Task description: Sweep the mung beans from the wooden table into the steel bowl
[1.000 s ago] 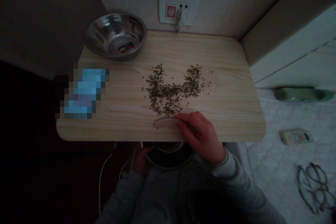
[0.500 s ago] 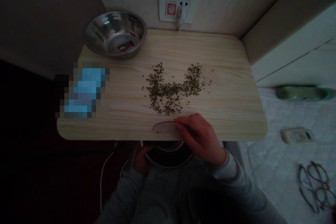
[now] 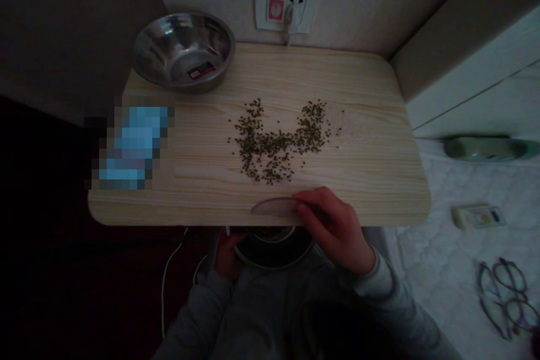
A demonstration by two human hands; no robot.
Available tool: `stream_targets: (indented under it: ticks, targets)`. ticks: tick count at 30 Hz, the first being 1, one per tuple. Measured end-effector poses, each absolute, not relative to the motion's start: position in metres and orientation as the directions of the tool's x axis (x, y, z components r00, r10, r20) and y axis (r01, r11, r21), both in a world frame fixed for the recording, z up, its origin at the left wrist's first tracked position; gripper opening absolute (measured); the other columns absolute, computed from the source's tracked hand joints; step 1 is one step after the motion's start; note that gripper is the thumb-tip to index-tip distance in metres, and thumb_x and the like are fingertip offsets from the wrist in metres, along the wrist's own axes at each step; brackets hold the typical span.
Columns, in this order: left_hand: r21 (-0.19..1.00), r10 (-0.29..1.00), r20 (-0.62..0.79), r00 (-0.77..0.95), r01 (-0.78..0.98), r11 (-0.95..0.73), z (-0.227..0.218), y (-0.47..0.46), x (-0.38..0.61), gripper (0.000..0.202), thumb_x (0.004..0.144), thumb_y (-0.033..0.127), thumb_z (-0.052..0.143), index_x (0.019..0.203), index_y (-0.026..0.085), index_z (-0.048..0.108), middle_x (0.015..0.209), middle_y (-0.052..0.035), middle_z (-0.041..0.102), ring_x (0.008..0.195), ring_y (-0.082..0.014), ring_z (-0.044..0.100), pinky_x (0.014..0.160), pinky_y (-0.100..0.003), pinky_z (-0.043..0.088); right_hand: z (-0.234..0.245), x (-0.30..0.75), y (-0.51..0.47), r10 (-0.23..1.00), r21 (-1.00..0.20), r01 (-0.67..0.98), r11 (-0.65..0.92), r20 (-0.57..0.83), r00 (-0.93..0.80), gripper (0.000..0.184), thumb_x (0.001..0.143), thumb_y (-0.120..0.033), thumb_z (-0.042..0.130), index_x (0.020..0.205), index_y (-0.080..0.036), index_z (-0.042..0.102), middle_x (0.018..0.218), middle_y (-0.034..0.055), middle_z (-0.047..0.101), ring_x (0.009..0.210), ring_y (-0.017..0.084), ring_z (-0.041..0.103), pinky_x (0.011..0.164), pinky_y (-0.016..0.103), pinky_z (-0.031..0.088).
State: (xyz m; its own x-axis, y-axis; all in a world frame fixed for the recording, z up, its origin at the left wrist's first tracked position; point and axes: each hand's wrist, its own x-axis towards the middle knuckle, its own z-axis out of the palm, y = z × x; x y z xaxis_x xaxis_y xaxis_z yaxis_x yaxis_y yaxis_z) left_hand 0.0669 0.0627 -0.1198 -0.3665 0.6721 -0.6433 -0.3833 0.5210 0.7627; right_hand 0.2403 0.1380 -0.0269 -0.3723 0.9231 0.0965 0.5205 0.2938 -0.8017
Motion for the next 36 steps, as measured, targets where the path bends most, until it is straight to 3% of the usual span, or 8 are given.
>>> stream_targets:
  ticks: [5,20,30,36]
  targets:
    - [0.777,0.667,-0.629,-0.4,-0.364,0.514,-0.117,0.065,0.067,0.014,0.044,0.018,0.058,0.058,0.017,0.059,0.06,-0.0027,0.06,0.079,-0.0233,0.053,0.072,-0.035,0.039,-0.029,0.236,0.147,0.973,-0.793,0.575,0.202,0.098,-0.208,0.025,0.071,-0.023,0.04,0.095,-0.021,0.047,0.086,0.0033,0.056,0.078,0.013,0.05,0.067,0.027,0.041]
    - [0.769,0.669,-0.637,-0.383,-0.38,0.514,-0.114,0.063,0.064,0.011,0.045,0.013,0.056,0.054,0.018,0.059,0.056,-0.0021,0.059,0.077,-0.0232,0.053,0.072,-0.035,0.039,-0.032,0.23,0.154,0.982,-0.764,0.62,0.182,0.112,-0.15,0.025,0.071,-0.026,0.04,0.094,-0.021,0.049,0.083,0.0032,0.057,0.073,0.013,0.052,0.065,0.027,0.042]
    - [0.783,0.689,-0.617,-0.38,-0.39,0.485,-0.111,0.068,0.067,0.019,0.047,0.016,0.057,0.066,0.017,0.06,0.062,-0.002,0.06,0.08,-0.023,0.053,0.074,-0.034,0.039,-0.033,0.226,0.157,0.98,-0.761,0.619,0.192,0.11,-0.169,0.026,0.071,-0.026,0.039,0.095,-0.021,0.048,0.081,0.0029,0.057,0.071,0.012,0.052,0.064,0.027,0.042]
    - [0.771,0.662,-0.635,-0.398,-0.38,0.511,-0.112,0.064,0.065,0.014,0.043,0.016,0.059,0.058,0.018,0.059,0.063,-0.0041,0.06,0.08,-0.025,0.053,0.072,-0.036,0.04,-0.032,0.225,0.159,0.97,-0.771,0.596,0.225,0.117,-0.215,0.026,0.071,-0.025,0.039,0.095,-0.021,0.048,0.083,0.0034,0.057,0.074,0.013,0.051,0.066,0.028,0.041]
